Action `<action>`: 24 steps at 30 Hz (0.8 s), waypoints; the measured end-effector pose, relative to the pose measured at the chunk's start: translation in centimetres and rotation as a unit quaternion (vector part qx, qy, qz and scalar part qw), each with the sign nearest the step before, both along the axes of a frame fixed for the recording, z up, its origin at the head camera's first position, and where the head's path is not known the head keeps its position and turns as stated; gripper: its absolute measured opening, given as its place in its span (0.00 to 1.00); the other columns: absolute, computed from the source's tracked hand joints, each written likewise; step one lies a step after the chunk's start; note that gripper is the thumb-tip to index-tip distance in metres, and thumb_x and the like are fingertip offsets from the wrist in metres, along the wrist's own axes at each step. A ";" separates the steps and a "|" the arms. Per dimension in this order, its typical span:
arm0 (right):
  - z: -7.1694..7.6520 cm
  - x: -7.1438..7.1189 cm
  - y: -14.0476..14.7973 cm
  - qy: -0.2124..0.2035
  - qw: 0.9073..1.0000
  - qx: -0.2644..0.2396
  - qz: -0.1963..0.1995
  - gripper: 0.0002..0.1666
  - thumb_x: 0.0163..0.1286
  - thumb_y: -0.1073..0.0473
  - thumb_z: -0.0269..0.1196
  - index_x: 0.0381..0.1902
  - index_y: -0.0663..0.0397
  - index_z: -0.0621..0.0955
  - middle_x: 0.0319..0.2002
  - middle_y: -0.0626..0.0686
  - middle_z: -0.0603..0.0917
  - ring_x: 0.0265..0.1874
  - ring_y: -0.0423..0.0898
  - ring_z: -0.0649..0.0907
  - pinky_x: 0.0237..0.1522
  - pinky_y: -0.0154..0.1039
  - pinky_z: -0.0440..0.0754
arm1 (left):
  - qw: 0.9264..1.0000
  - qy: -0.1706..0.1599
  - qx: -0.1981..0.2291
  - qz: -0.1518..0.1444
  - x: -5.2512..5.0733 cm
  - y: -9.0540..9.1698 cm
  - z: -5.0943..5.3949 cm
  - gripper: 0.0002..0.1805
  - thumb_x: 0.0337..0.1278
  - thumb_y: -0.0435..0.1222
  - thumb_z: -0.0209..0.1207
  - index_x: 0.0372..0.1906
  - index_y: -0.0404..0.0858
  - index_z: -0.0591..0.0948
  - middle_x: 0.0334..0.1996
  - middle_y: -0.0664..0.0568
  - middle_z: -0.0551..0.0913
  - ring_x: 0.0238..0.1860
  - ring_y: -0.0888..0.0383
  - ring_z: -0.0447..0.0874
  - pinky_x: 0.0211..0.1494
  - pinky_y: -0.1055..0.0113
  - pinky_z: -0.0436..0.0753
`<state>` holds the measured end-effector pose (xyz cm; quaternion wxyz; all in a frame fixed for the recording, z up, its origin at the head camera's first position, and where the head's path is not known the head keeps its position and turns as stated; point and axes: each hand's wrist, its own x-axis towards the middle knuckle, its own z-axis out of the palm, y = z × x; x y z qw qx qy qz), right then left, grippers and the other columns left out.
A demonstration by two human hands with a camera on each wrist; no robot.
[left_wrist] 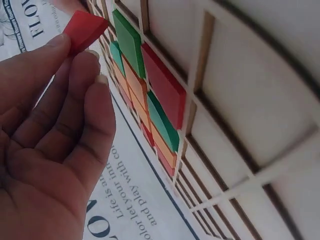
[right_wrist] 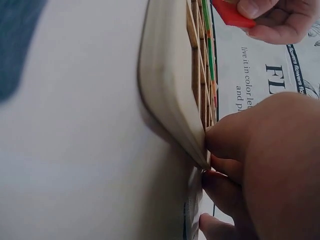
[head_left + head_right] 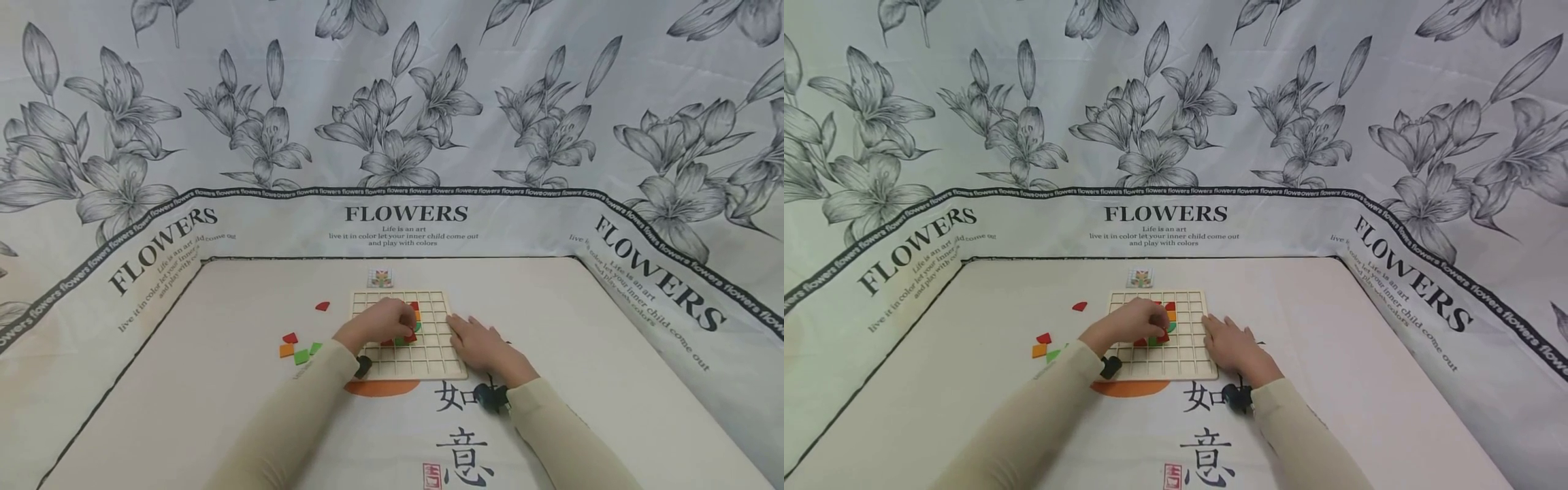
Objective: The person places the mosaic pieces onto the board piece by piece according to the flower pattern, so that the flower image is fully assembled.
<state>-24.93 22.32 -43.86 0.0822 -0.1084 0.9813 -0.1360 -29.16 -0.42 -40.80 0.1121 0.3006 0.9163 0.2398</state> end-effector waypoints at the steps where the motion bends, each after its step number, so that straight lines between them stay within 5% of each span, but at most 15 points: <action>1: 0.0 0.0 0.0 0.002 1.000 0.000 0.001 0.31 0.77 0.51 0.43 0.75 0.52 0.59 0.75 0.56 0.59 0.74 0.65 0.56 0.67 0.71 0.50 | 1.000 0.001 0.002 -0.001 0.0 0.2 0.0 0.03 0.59 0.36 0.63 0.37 0.45 0.85 0.31 0.60 0.82 0.33 0.62 0.77 0.41 0.70 0.78; 11: 0.1 0.1 -0.1 -0.005 1.000 -0.005 -0.003 0.31 0.78 0.50 0.42 0.75 0.51 0.59 0.75 0.55 0.59 0.74 0.64 0.56 0.68 0.71 0.50 | 1.000 0.000 -0.031 -0.007 -0.9 2.3 -0.7 0.04 0.60 0.36 0.62 0.36 0.46 0.86 0.32 0.61 0.83 0.33 0.64 0.76 0.40 0.72 0.77; 24: 0.1 0.1 -0.1 0.004 1.000 0.002 -0.002 0.31 0.77 0.51 0.43 0.75 0.52 0.59 0.75 0.56 0.59 0.74 0.64 0.56 0.68 0.71 0.50 | 0.996 0.040 -0.079 0.003 0.4 3.1 -0.6 0.04 0.59 0.35 0.63 0.30 0.45 0.85 0.26 0.60 0.81 0.29 0.62 0.75 0.36 0.72 0.75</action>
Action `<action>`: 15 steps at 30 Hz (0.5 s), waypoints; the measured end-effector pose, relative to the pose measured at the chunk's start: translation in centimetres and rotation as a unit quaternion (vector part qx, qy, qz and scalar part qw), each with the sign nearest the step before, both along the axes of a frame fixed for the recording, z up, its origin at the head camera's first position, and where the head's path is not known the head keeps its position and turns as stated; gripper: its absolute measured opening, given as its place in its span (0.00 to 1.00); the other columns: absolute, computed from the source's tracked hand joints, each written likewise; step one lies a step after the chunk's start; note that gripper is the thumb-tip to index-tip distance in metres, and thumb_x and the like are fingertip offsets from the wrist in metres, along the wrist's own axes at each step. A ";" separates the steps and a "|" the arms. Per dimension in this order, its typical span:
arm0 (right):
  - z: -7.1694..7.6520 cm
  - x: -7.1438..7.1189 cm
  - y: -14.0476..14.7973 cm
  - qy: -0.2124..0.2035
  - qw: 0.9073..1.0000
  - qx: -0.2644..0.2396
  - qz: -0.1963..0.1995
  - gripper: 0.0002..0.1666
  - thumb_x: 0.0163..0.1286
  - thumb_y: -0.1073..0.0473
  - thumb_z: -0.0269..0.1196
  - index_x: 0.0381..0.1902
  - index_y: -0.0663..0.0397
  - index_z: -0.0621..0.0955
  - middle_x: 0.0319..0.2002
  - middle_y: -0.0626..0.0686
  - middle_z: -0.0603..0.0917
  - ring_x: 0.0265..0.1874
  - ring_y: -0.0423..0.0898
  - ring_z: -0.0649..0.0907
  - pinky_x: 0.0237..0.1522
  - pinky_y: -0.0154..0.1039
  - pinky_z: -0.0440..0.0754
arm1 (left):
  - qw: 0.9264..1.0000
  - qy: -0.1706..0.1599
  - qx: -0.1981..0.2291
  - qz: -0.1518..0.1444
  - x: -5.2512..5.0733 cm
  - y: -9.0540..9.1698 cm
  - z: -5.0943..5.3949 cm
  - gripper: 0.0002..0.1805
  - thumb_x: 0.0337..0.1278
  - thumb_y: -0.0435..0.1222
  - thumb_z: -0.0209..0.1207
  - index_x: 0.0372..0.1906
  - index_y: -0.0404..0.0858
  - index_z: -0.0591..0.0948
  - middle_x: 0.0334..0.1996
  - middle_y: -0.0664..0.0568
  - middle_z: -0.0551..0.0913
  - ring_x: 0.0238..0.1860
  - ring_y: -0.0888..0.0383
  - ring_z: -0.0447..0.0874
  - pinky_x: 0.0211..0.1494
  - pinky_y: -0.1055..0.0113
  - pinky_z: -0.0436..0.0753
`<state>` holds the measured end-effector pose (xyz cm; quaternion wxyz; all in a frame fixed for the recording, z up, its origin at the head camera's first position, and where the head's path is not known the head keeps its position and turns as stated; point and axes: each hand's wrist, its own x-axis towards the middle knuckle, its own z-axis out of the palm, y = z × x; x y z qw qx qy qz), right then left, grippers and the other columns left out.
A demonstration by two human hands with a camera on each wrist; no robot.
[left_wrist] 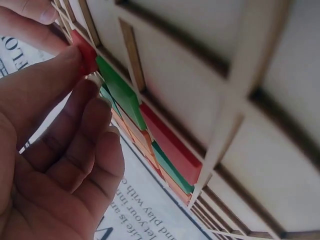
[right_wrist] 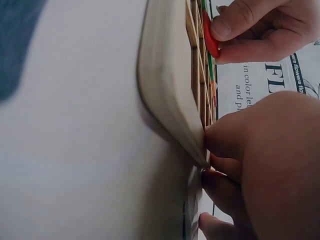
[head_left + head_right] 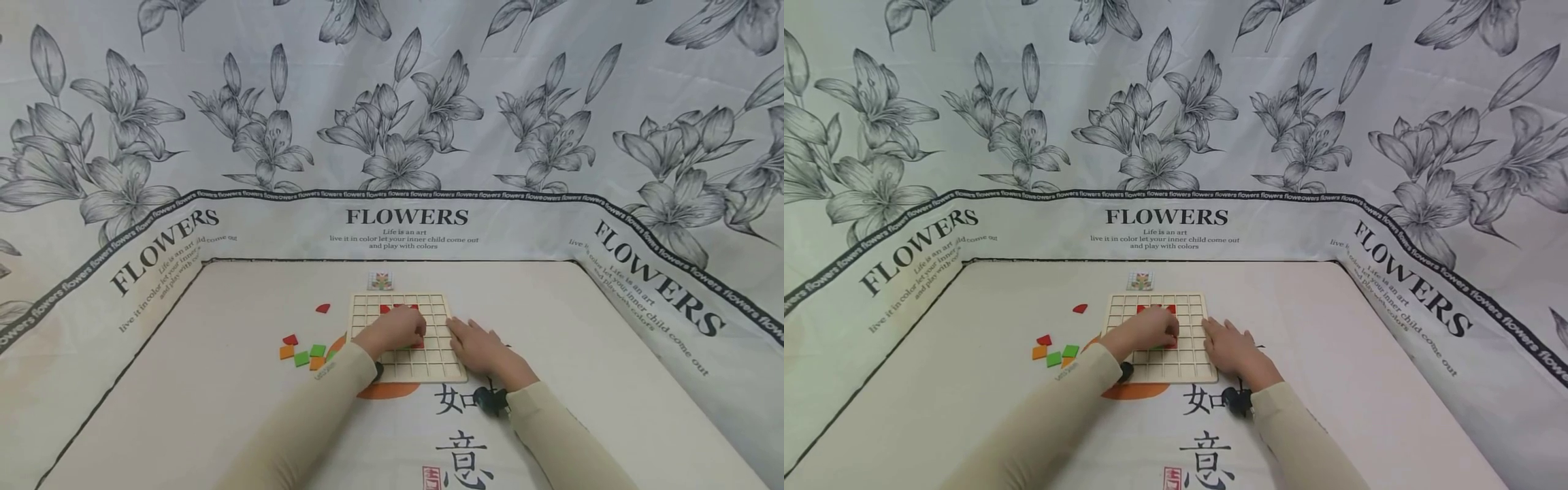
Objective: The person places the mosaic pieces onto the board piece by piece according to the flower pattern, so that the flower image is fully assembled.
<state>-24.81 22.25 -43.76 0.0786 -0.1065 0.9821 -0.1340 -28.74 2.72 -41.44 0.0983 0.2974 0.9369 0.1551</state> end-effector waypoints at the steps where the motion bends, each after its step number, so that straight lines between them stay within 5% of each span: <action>1: 0.0 0.0 0.0 0.000 1.000 0.000 0.001 0.31 0.77 0.51 0.43 0.75 0.52 0.59 0.75 0.56 0.59 0.74 0.65 0.56 0.68 0.71 0.50 | 1.000 0.000 -0.003 0.004 0.1 0.0 0.0 0.05 0.59 0.35 0.62 0.30 0.45 0.85 0.26 0.60 0.81 0.29 0.62 0.75 0.35 0.72 0.75; 9: -0.1 -0.1 -0.1 -0.003 1.000 0.002 -0.005 0.31 0.77 0.51 0.42 0.75 0.52 0.58 0.75 0.56 0.58 0.74 0.64 0.55 0.68 0.70 0.50 | 0.999 0.010 -0.037 -0.008 0.5 -0.2 0.0 0.06 0.62 0.36 0.61 0.40 0.45 0.87 0.34 0.59 0.85 0.33 0.63 0.77 0.42 0.72 0.79; 15: 0.2 -0.1 -0.2 -0.002 1.000 0.000 0.000 0.31 0.77 0.51 0.43 0.75 0.53 0.58 0.75 0.57 0.59 0.74 0.65 0.56 0.68 0.71 0.50 | 1.000 0.014 -0.002 -0.024 -0.1 -2.6 0.0 0.10 0.63 0.37 0.59 0.47 0.45 0.86 0.43 0.58 0.86 0.39 0.63 0.78 0.50 0.69 0.79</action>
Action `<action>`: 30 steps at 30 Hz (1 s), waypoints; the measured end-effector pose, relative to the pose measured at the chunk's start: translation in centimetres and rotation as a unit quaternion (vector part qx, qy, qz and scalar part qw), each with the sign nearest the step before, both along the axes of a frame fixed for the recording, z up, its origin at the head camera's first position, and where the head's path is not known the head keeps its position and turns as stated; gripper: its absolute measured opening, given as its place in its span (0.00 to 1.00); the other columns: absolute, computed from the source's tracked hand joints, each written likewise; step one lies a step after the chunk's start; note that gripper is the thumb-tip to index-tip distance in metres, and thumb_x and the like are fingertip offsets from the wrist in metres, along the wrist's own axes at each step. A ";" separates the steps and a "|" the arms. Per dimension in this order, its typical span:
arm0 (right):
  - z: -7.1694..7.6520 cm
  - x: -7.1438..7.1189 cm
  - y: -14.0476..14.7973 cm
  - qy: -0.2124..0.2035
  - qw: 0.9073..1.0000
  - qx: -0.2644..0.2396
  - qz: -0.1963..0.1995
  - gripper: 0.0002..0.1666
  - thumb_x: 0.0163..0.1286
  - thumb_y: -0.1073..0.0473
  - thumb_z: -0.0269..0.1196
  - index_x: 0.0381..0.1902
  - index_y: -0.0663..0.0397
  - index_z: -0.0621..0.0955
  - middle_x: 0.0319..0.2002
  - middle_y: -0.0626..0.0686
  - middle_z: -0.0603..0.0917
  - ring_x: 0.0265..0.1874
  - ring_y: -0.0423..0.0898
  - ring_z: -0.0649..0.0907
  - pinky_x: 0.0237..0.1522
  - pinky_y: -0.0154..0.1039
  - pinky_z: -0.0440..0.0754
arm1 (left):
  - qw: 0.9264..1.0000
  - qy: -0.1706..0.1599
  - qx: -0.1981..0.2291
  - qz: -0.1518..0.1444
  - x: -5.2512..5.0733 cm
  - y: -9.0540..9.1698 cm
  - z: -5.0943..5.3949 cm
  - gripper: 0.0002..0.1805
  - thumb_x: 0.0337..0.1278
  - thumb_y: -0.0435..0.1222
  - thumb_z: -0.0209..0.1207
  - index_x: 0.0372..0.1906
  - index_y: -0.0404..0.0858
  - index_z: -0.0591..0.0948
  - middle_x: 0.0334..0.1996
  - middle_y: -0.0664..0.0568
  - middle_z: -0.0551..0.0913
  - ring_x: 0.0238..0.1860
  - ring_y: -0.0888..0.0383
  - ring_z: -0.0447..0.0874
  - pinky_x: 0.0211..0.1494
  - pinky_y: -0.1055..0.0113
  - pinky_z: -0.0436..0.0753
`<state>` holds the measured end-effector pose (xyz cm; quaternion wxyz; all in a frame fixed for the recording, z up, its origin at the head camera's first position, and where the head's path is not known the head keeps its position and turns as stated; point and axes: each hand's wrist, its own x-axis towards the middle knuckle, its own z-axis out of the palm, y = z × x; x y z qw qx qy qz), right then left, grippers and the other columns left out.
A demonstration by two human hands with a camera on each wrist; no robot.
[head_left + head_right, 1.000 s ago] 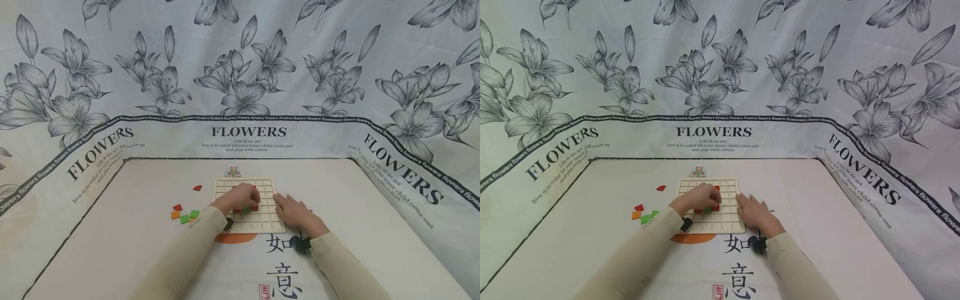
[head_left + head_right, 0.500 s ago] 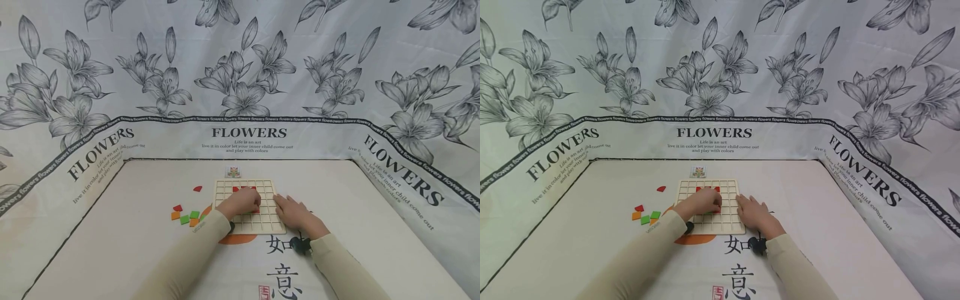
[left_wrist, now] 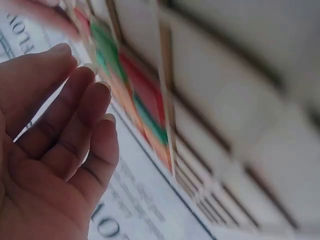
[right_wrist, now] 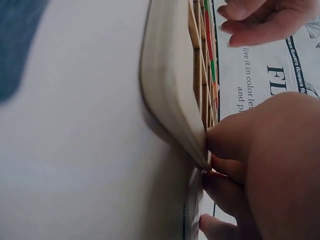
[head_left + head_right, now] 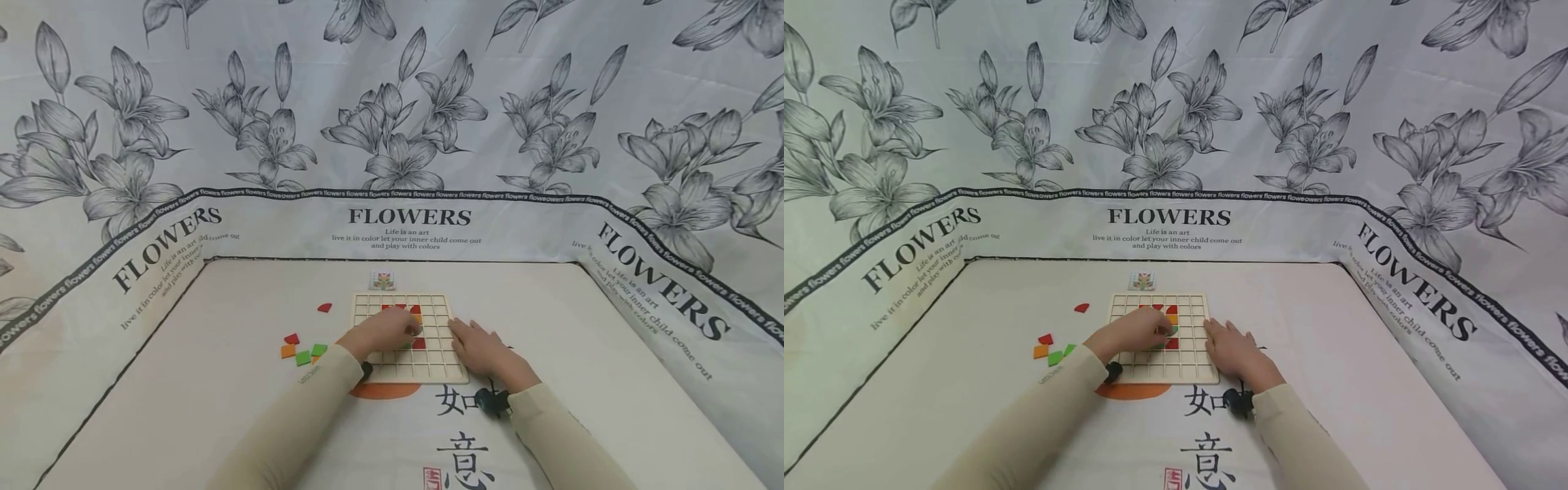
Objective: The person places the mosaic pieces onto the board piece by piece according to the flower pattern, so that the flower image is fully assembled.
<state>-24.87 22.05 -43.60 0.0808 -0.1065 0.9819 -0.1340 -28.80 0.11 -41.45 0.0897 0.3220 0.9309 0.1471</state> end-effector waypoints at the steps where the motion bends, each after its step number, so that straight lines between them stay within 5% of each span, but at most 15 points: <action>1: 0.0 0.0 0.0 -0.001 1.000 0.000 0.000 0.32 0.77 0.51 0.43 0.75 0.53 0.58 0.75 0.57 0.58 0.74 0.65 0.55 0.68 0.71 0.50 | 1.000 -0.003 0.008 0.006 -0.1 -0.6 0.2 0.11 0.64 0.37 0.58 0.48 0.45 0.86 0.44 0.57 0.85 0.40 0.62 0.78 0.51 0.68 0.79; 7: 0.3 0.2 -0.1 -0.004 1.000 -0.005 0.000 0.32 0.77 0.52 0.43 0.75 0.54 0.58 0.75 0.57 0.58 0.74 0.65 0.55 0.68 0.71 0.49 | 0.998 -0.030 -0.002 0.060 -0.6 -4.9 1.4 0.11 0.63 0.38 0.59 0.47 0.43 0.86 0.44 0.55 0.85 0.44 0.58 0.78 0.56 0.63 0.79; 14: 0.0 0.2 0.0 0.001 1.000 -0.008 0.005 0.31 0.77 0.52 0.43 0.75 0.54 0.59 0.75 0.58 0.59 0.73 0.66 0.56 0.66 0.72 0.50 | 0.986 -0.096 -0.036 0.128 -0.3 -9.2 1.4 0.05 0.60 0.38 0.62 0.39 0.45 0.87 0.35 0.56 0.83 0.37 0.58 0.77 0.45 0.64 0.80; 20: 0.0 0.1 0.0 -0.004 1.000 -0.010 0.003 0.31 0.77 0.52 0.43 0.75 0.54 0.59 0.75 0.58 0.59 0.73 0.66 0.55 0.67 0.72 0.50 | 0.984 -0.107 -0.054 0.128 0.2 -11.5 0.8 0.03 0.54 0.35 0.65 0.28 0.46 0.85 0.27 0.56 0.82 0.32 0.58 0.77 0.37 0.66 0.77; 30: 0.1 0.2 0.0 0.004 1.000 -0.007 0.005 0.31 0.77 0.52 0.43 0.74 0.55 0.59 0.74 0.58 0.59 0.73 0.66 0.56 0.66 0.73 0.50 | 0.980 -0.105 -0.057 0.161 1.6 -13.4 1.0 0.02 0.56 0.36 0.64 0.31 0.48 0.85 0.31 0.57 0.82 0.36 0.56 0.77 0.42 0.63 0.80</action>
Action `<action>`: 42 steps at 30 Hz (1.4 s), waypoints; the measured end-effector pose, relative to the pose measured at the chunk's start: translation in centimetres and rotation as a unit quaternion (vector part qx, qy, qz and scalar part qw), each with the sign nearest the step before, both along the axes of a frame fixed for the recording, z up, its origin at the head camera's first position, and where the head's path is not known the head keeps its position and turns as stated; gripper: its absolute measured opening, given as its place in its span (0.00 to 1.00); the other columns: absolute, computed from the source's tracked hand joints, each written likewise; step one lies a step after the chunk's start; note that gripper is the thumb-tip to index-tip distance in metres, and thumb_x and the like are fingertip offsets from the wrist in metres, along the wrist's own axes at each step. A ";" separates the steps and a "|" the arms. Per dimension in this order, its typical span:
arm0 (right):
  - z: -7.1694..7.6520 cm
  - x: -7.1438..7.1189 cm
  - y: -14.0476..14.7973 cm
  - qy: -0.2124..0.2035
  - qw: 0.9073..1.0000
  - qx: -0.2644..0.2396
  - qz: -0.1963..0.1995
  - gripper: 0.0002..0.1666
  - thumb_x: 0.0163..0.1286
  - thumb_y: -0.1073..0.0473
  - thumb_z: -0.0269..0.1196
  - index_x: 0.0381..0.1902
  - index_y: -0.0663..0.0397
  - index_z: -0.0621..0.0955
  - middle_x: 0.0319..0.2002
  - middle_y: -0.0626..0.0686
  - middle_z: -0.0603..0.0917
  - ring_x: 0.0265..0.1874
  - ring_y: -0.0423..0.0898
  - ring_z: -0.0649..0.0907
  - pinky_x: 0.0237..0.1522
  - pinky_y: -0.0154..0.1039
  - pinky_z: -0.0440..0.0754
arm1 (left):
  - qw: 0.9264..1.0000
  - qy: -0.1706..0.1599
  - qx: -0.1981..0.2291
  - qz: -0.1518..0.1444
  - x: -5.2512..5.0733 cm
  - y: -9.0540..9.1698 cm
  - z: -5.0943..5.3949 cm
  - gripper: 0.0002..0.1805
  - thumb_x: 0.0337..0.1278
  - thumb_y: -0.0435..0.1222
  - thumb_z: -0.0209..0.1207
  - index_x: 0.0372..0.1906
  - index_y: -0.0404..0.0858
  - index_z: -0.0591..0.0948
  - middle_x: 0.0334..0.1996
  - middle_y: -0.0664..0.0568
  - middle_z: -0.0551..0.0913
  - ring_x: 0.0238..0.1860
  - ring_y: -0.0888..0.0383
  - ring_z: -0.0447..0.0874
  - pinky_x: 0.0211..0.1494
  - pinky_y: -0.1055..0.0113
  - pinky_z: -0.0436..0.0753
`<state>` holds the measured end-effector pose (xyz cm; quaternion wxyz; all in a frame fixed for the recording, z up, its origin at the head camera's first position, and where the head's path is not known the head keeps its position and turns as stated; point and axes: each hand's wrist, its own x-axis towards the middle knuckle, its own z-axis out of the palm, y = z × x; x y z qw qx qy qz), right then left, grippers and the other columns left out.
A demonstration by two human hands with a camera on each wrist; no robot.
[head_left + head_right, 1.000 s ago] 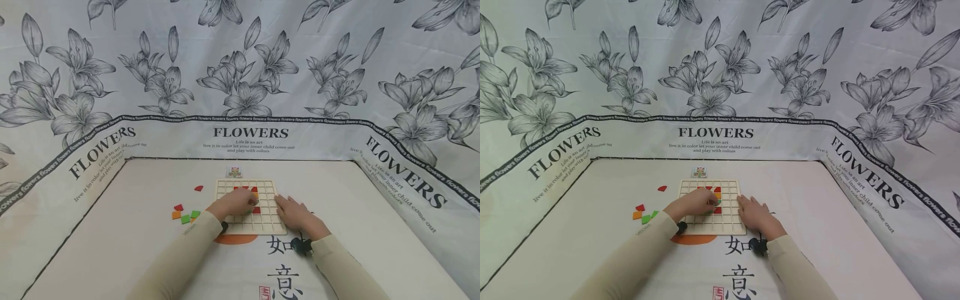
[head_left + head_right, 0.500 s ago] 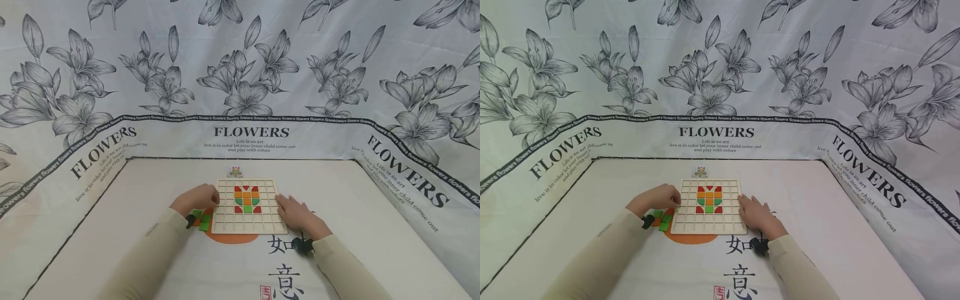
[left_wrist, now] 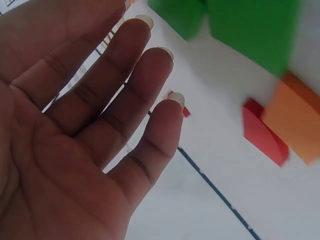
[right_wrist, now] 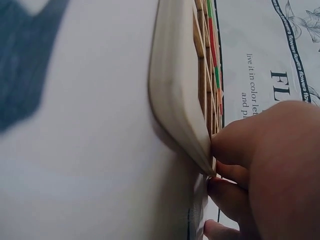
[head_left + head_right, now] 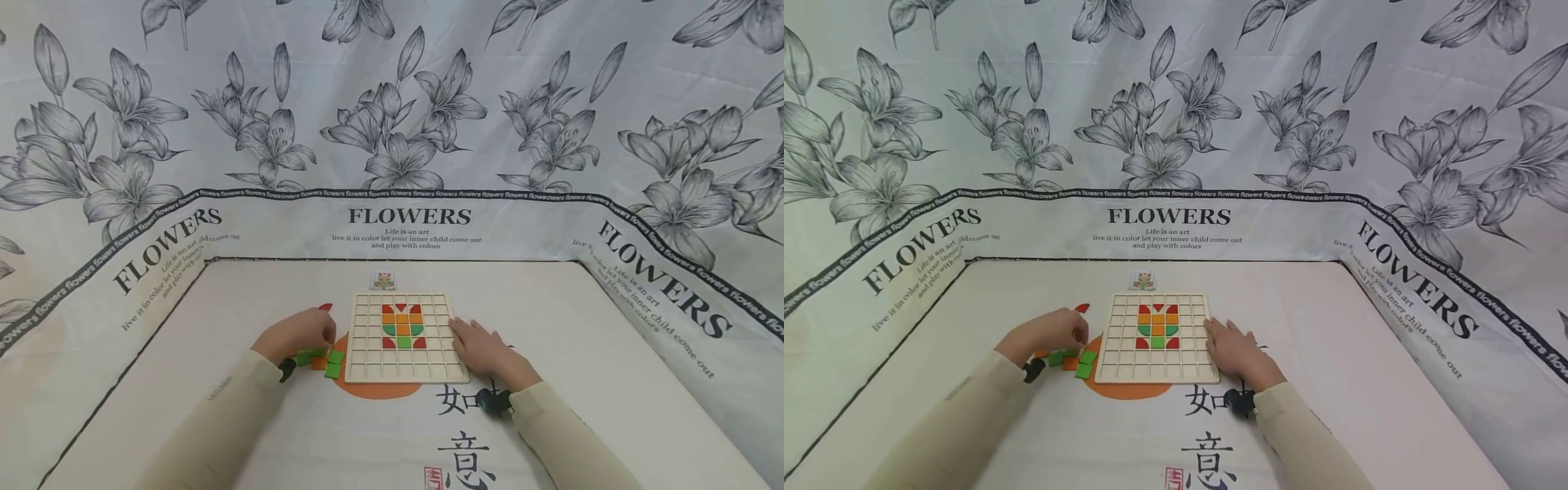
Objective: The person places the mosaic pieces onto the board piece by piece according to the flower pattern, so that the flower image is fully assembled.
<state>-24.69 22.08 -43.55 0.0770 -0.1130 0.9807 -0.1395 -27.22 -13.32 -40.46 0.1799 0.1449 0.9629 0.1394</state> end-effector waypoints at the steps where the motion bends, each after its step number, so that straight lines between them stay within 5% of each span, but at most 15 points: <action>1: 0.0 0.0 0.0 0.000 1.000 0.000 0.000 0.31 0.77 0.52 0.43 0.74 0.55 0.59 0.74 0.58 0.59 0.73 0.66 0.56 0.66 0.73 0.50 | 1.000 0.001 -0.002 0.003 0.1 -0.3 0.0 0.03 0.55 0.35 0.65 0.31 0.48 0.85 0.32 0.57 0.82 0.37 0.56 0.76 0.43 0.63 0.80; 8: 0.1 0.0 0.0 -0.002 1.000 0.003 -0.004 0.31 0.77 0.52 0.43 0.74 0.54 0.59 0.75 0.58 0.59 0.73 0.66 0.56 0.66 0.72 0.51 | 1.000 -0.017 -0.004 0.008 0.0 -1.5 -0.2 0.06 0.51 0.34 0.68 0.33 0.48 0.84 0.35 0.56 0.80 0.40 0.55 0.75 0.46 0.61 0.80; 25: -0.2 -0.3 0.1 -0.003 1.000 0.003 -0.008 0.31 0.77 0.51 0.43 0.75 0.53 0.58 0.75 0.58 0.58 0.74 0.65 0.55 0.67 0.72 0.50 | 1.000 -0.004 0.005 0.009 -0.2 -2.3 -0.8 0.10 0.52 0.32 0.64 0.39 0.47 0.85 0.40 0.55 0.81 0.41 0.55 0.75 0.47 0.60 0.81; 36: -0.3 -0.4 0.2 -0.007 1.000 0.004 -0.007 0.32 0.77 0.51 0.43 0.75 0.52 0.58 0.75 0.58 0.58 0.74 0.65 0.55 0.67 0.72 0.50 | 1.000 -0.006 0.023 0.018 -0.2 -2.7 -1.1 0.12 0.49 0.34 0.66 0.42 0.48 0.84 0.38 0.55 0.80 0.36 0.56 0.76 0.40 0.64 0.79; 42: -0.2 -0.3 0.2 -0.011 1.000 0.001 -0.007 0.32 0.78 0.51 0.43 0.75 0.52 0.57 0.75 0.58 0.57 0.74 0.65 0.54 0.68 0.71 0.49 | 1.000 -0.001 0.018 0.016 -0.4 -2.2 -1.2 0.08 0.48 0.36 0.67 0.35 0.46 0.81 0.33 0.54 0.80 0.34 0.55 0.76 0.37 0.64 0.77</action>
